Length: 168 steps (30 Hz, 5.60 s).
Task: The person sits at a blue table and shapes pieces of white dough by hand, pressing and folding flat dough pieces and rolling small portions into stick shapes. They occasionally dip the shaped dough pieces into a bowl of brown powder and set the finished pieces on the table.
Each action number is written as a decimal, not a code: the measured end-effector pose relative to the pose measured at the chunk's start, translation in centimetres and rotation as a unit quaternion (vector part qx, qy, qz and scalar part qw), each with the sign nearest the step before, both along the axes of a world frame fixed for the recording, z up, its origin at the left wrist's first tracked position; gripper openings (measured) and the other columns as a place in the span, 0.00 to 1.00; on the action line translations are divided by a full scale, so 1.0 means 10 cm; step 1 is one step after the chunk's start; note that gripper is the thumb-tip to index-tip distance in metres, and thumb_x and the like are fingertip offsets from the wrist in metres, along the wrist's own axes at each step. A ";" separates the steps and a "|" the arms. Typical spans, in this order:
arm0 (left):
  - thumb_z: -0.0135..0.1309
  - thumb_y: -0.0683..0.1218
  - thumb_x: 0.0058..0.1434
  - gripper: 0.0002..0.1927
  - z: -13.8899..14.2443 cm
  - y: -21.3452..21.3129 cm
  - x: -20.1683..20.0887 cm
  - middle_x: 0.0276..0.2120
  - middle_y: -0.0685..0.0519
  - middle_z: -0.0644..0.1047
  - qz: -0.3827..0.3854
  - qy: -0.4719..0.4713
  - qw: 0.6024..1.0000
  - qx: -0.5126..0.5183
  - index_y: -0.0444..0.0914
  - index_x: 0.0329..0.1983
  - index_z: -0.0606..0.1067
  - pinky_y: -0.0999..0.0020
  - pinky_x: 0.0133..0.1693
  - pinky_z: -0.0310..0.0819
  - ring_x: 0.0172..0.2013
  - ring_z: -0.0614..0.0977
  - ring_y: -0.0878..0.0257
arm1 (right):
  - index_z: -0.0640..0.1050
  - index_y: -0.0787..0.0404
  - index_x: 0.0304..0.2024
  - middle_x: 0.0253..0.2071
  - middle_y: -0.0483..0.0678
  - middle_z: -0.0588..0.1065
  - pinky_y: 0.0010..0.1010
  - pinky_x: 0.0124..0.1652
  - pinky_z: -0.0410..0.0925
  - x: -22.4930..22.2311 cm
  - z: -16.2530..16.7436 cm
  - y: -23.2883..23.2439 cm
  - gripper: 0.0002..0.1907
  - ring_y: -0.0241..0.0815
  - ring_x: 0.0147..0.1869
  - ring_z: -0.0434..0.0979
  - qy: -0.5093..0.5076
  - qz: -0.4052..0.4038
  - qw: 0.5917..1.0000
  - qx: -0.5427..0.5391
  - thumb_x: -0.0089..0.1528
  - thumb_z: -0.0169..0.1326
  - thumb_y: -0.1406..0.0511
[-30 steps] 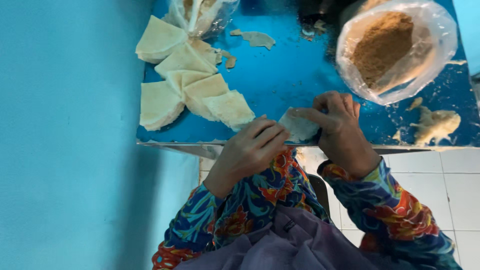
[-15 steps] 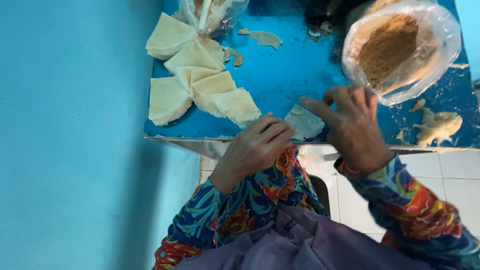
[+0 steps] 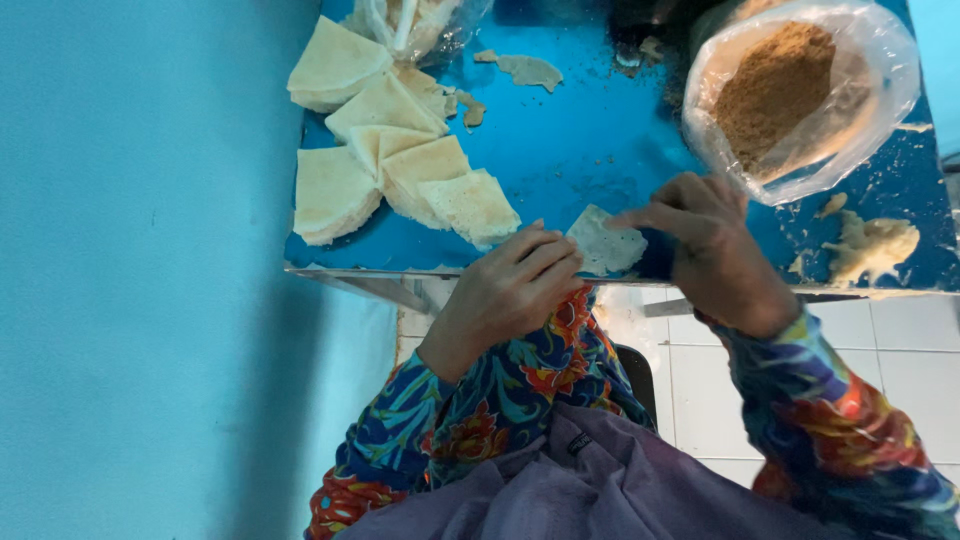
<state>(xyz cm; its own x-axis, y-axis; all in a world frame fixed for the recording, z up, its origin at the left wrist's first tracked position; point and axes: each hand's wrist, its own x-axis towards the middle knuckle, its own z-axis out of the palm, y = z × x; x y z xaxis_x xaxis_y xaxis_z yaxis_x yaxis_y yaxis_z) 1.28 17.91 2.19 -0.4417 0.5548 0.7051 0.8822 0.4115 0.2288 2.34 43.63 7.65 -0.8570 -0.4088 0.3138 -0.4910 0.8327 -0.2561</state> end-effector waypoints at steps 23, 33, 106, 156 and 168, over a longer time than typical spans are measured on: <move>0.65 0.45 0.63 0.14 -0.04 -0.02 -0.04 0.49 0.49 0.80 -0.020 -0.040 0.999 0.019 0.34 0.48 0.79 0.55 0.61 0.75 0.54 0.80 0.53 | 0.80 0.59 0.54 0.53 0.56 0.79 0.44 0.59 0.71 -0.58 0.28 0.86 0.22 0.59 0.61 0.75 0.111 -0.123 0.986 0.036 0.60 0.55 0.80; 0.65 0.45 0.63 0.13 0.00 -0.01 -0.12 0.49 0.49 0.80 -0.028 -0.059 0.997 0.033 0.34 0.48 0.79 0.55 0.61 0.75 0.53 0.80 0.53 | 0.66 0.66 0.62 0.51 0.72 0.75 0.53 0.51 0.73 -1.25 0.03 1.17 0.27 0.70 0.51 0.78 0.040 -0.120 0.986 0.111 0.65 0.63 0.70; 0.59 0.37 0.62 0.16 0.18 0.34 0.22 0.49 0.47 0.77 0.070 -0.128 0.988 0.042 0.34 0.53 0.74 0.57 0.52 0.73 0.49 0.76 0.52 | 0.61 0.66 0.67 0.52 0.58 0.78 0.42 0.45 0.75 0.19 0.31 -0.41 0.29 0.55 0.55 0.81 -0.079 -0.013 0.989 -0.122 0.66 0.54 0.75; 0.57 0.39 0.58 0.12 0.15 0.49 -0.08 0.40 0.48 0.74 0.099 -0.011 0.992 -0.081 0.34 0.45 0.73 0.61 0.46 0.76 0.45 0.76 0.53 | 0.60 0.68 0.69 0.46 0.57 0.80 0.43 0.47 0.74 0.14 0.15 -0.23 0.34 0.60 0.51 0.80 0.052 0.049 0.996 -0.047 0.63 0.57 0.77; 0.56 0.37 0.53 0.14 0.33 0.46 -0.07 0.38 0.46 0.75 0.075 -0.109 0.987 -0.091 0.33 0.44 0.73 0.59 0.43 0.77 0.44 0.77 0.50 | 0.59 0.66 0.68 0.43 0.57 0.79 0.40 0.43 0.74 -0.03 0.41 -0.16 0.33 0.55 0.47 0.82 -0.096 0.058 0.987 -0.112 0.62 0.52 0.78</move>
